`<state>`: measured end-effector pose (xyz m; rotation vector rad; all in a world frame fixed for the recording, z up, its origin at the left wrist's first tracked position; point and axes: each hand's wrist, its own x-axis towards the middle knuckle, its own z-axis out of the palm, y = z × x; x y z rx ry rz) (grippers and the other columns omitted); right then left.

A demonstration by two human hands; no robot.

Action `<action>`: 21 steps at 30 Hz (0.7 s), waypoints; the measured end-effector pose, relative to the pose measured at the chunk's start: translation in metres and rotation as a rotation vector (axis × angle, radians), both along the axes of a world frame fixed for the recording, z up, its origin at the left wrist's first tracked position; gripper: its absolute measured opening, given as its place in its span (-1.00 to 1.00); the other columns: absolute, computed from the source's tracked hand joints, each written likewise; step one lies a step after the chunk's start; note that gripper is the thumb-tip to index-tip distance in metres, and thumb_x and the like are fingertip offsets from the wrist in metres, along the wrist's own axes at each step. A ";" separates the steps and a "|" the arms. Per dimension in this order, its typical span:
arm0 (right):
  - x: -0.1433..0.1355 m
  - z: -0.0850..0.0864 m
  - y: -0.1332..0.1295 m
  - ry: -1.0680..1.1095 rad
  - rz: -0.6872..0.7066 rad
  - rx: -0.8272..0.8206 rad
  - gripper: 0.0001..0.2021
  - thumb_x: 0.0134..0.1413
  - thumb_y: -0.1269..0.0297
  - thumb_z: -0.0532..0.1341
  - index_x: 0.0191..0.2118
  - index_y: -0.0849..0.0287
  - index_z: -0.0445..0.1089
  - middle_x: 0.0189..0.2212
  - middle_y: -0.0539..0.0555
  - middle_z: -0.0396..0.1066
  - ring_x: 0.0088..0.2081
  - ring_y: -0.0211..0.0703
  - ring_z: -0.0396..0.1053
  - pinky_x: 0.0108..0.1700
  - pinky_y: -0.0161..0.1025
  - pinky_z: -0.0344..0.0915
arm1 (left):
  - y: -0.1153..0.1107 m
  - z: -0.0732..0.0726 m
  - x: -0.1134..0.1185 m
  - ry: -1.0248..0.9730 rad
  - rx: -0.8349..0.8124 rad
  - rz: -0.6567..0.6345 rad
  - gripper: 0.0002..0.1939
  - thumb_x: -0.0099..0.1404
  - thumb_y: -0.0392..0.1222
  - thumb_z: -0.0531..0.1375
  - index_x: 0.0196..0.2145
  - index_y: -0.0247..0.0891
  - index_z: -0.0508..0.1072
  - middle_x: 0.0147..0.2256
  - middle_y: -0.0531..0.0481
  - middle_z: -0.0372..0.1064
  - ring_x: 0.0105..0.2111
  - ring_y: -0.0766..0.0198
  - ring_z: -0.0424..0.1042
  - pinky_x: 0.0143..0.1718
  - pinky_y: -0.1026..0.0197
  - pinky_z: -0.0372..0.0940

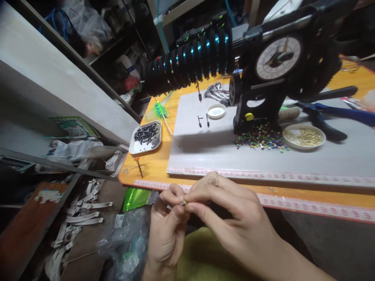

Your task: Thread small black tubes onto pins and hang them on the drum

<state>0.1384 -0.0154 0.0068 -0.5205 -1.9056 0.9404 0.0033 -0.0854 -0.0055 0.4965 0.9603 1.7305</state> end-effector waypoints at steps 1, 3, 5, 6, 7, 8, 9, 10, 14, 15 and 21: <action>0.001 0.000 0.001 -0.002 -0.003 0.011 -0.86 0.34 0.45 0.24 -0.13 0.06 0.49 -0.32 0.00 0.52 -0.26 -0.28 0.51 -0.25 -0.38 0.43 | 0.000 -0.002 -0.001 0.034 0.019 0.001 -0.81 0.10 -0.24 0.55 -0.48 -0.20 0.60 -0.38 0.09 0.38 -0.35 0.38 0.43 -0.21 0.32 0.36; 0.002 -0.001 0.002 -0.021 0.001 0.016 -0.85 0.33 0.46 0.24 -0.14 0.05 0.49 -0.31 -0.02 0.51 -0.26 -0.30 0.50 -0.24 -0.39 0.42 | 0.000 -0.007 -0.003 0.130 0.041 0.008 -0.83 0.12 -0.25 0.53 -0.44 -0.18 0.62 -0.36 0.08 0.38 -0.33 0.39 0.43 -0.22 0.35 0.35; 0.003 -0.002 0.002 -0.044 0.009 0.006 -0.86 0.33 0.47 0.24 -0.17 0.07 0.46 -0.33 -0.02 0.48 -0.27 -0.31 0.48 -0.25 -0.39 0.40 | 0.000 -0.011 -0.006 0.227 0.048 0.002 -0.82 0.17 -0.21 0.52 -0.26 -0.14 0.65 -0.24 0.04 0.40 -0.33 0.39 0.41 -0.26 0.37 0.33; 0.003 -0.001 0.002 -0.050 0.011 0.004 -0.87 0.33 0.48 0.23 -0.18 0.08 0.45 -0.33 -0.02 0.46 -0.27 -0.31 0.47 -0.25 -0.39 0.40 | 0.000 -0.012 -0.006 0.274 0.065 0.000 -0.79 0.20 -0.18 0.50 -0.19 -0.12 0.66 -0.18 0.01 0.41 -0.31 0.38 0.41 -0.27 0.37 0.33; 0.003 -0.001 0.002 -0.052 0.019 0.002 -0.87 0.33 0.48 0.22 -0.18 0.08 0.43 -0.33 -0.02 0.45 -0.27 -0.31 0.46 -0.25 -0.38 0.40 | 0.000 -0.013 -0.006 0.309 0.094 0.003 -0.81 0.24 -0.15 0.47 -0.17 -0.11 0.66 -0.13 -0.01 0.41 -0.28 0.35 0.41 -0.27 0.35 0.33; 0.003 0.000 0.001 -0.053 0.033 0.001 -0.88 0.33 0.48 0.21 -0.18 0.09 0.41 -0.33 -0.01 0.45 -0.27 -0.30 0.45 -0.24 -0.37 0.40 | 0.000 -0.013 -0.006 0.319 0.136 0.008 -0.86 0.28 -0.12 0.44 -0.19 -0.09 0.66 -0.11 -0.02 0.42 -0.26 0.34 0.42 -0.27 0.34 0.33; 0.003 0.002 0.001 -0.061 0.055 0.000 -0.88 0.34 0.47 0.20 -0.18 0.09 0.40 -0.32 0.00 0.44 -0.26 -0.28 0.44 -0.24 -0.37 0.41 | 0.000 -0.012 -0.005 0.300 0.190 0.011 -0.92 0.32 -0.09 0.40 -0.25 -0.08 0.65 -0.14 0.00 0.44 -0.28 0.34 0.41 -0.27 0.33 0.33; 0.003 0.003 0.001 -0.074 0.081 0.008 -0.88 0.34 0.48 0.18 -0.17 0.11 0.39 -0.31 0.02 0.44 -0.25 -0.27 0.44 -0.24 -0.36 0.42 | 0.000 -0.011 -0.004 0.257 0.253 0.003 -0.91 0.37 -0.07 0.36 -0.29 -0.07 0.63 -0.23 0.04 0.45 -0.34 0.37 0.39 -0.29 0.34 0.32; 0.005 0.007 0.004 -0.157 0.090 0.325 -0.78 0.37 0.53 0.06 -0.13 0.17 0.43 -0.27 0.12 0.47 -0.17 -0.17 0.44 -0.12 -0.25 0.48 | -0.005 -0.013 -0.008 0.107 0.350 -0.165 -0.88 0.51 -0.07 0.20 -0.19 -0.02 0.54 -0.61 0.23 0.15 -0.66 0.47 0.02 -0.53 0.40 0.04; 0.005 0.007 0.006 -0.165 0.053 0.470 -0.76 0.39 0.52 0.04 -0.13 0.19 0.45 -0.25 0.14 0.50 -0.12 -0.13 0.45 -0.01 -0.18 0.47 | -0.006 -0.014 -0.012 0.132 0.308 -0.198 -0.88 0.52 -0.08 0.19 -0.19 -0.04 0.52 -0.64 0.25 0.10 -0.67 0.47 -0.02 -0.55 0.39 -0.02; 0.017 0.019 0.057 -0.312 -0.111 1.081 -0.82 0.28 0.42 0.31 -0.07 0.00 0.53 -0.09 -0.05 0.58 0.16 -0.12 0.36 0.43 -0.05 0.18 | -0.013 -0.005 -0.039 0.449 -0.226 -0.437 -0.76 0.45 -0.05 0.26 -0.29 -0.28 0.54 -0.64 0.17 0.22 -0.61 0.43 0.15 -0.49 0.33 0.05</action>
